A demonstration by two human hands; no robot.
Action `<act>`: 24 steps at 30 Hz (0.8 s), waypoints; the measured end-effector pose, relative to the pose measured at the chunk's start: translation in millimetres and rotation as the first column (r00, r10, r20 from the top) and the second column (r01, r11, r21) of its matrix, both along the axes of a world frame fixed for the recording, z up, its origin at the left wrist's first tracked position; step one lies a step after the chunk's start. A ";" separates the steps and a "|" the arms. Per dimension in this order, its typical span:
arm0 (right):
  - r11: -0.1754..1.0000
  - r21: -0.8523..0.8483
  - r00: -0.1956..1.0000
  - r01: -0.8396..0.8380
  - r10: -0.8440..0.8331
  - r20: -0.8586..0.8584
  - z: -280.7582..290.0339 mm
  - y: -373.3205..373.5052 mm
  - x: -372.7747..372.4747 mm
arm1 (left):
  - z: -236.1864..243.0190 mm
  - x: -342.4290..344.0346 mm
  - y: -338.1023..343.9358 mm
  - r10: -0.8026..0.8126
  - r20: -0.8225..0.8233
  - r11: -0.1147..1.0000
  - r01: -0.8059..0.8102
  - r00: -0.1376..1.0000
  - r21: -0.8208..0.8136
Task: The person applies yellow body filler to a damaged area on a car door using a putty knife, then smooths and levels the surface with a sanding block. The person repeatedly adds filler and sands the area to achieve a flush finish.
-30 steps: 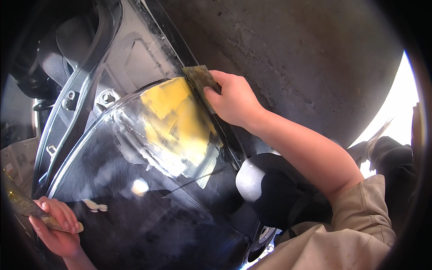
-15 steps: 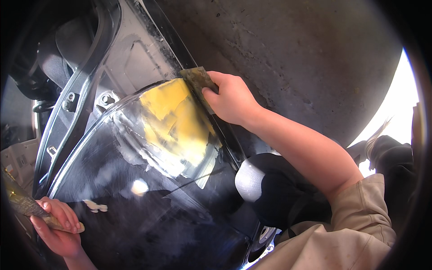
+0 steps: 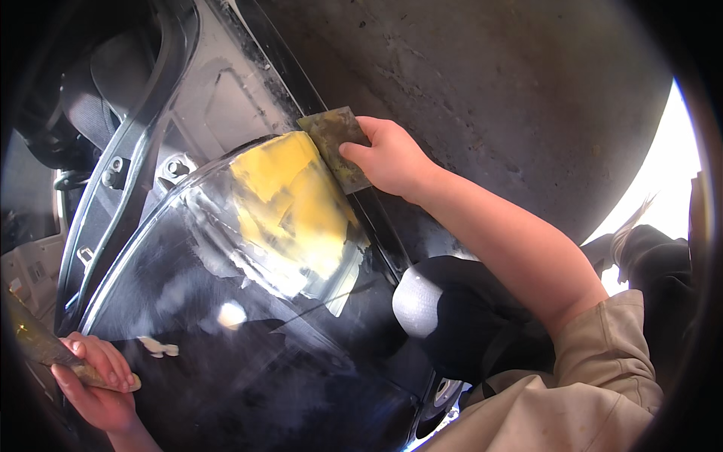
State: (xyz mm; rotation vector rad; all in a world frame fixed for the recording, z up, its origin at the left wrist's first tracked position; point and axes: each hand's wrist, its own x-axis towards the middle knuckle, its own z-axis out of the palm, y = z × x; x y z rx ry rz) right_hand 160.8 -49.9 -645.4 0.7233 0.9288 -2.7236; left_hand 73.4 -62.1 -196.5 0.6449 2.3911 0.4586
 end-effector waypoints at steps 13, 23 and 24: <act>0.872 -0.473 0.990 0.129 -0.144 0.003 -18.2 8.3 -3.3 | 5.4 -3.0 -2.7 -0.013 -0.035 1.000 0.014 0.999 0.005; 0.997 0.000 0.997 0.075 -0.075 -0.014 -10.4 7.5 3.0 | 7.4 -3.4 -3.6 0.017 -0.028 1.000 -0.017 0.999 0.003; 0.997 0.046 0.998 0.060 -0.059 -0.023 -8.5 5.8 3.5 | 7.6 -4.1 -4.1 0.015 -0.022 1.000 -0.015 1.000 0.004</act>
